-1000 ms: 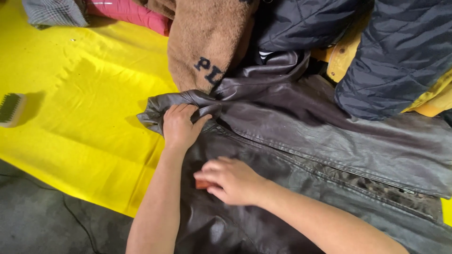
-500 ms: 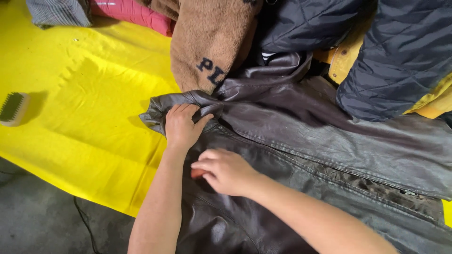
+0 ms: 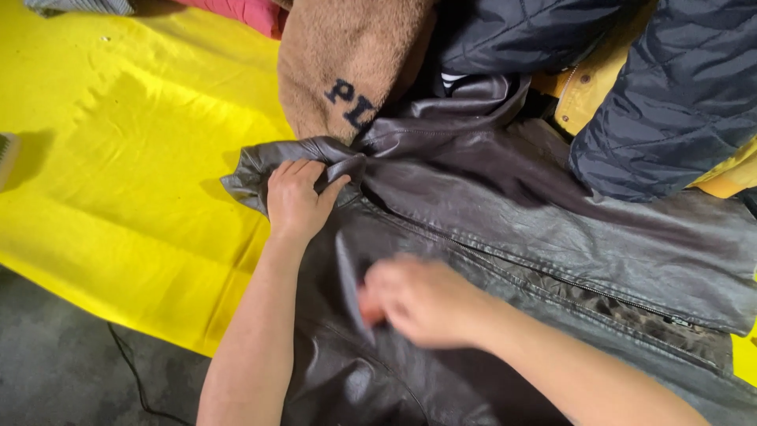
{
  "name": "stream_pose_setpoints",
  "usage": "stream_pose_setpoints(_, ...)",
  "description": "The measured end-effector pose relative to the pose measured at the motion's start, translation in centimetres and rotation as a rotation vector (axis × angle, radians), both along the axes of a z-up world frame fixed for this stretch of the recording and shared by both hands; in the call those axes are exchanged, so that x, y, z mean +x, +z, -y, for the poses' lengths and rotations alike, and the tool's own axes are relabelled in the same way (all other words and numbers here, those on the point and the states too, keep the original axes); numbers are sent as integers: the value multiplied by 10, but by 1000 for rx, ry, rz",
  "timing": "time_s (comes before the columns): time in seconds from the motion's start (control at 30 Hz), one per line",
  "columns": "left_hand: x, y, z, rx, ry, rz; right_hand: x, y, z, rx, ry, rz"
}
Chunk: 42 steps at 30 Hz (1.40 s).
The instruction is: The person cleans a black leather jacket laid out on a yellow surface. They use a small reddish sponge to wipe the jacket's surface, focusing on the zipper area and the main body. The person also sprays a liquid from a small white bottle onto the jacket before continuing to wipe it with the sponge.
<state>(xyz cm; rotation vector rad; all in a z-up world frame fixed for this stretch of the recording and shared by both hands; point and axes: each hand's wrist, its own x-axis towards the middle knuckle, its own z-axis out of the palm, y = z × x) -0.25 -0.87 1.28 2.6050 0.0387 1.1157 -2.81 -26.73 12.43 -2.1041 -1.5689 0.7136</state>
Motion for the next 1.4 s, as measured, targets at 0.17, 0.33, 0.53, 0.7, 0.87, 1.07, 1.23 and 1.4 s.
stream_pose_setpoints(0.17, 2, -10, -4, -67, 21, -14, 15, -66, 15, 228, -20, 341)
stream_pose_setpoints(0.33, 1, -3, 0, -7, 33, -43, -18, -18, 74, -54, 75, 153)
stream_pose_setpoints(0.53, 1, -3, 1, -15, 25, -25, -20, 0, 79, -70, 189, -268)
stream_pose_setpoints(0.7, -2, -3, 2, 8, 43, -9, 1, -62, 46, 178, -198, 247)
stream_pose_setpoints(0.87, -2, -3, 2, 0, 45, -35, -17, -44, 71, 25, -58, 209)
stream_pose_setpoints(1.07, 0, -4, -1, -31, 18, -25, -21, -6, 75, -175, -48, -29)
stream_pose_setpoints(1.23, -3, -2, 3, -6, 32, -33, -13, -63, 41, 298, -174, 334)
stream_pose_setpoints(1.4, -5, -2, 6, 42, 21, 19, -23, -63, 59, 105, -134, 370)
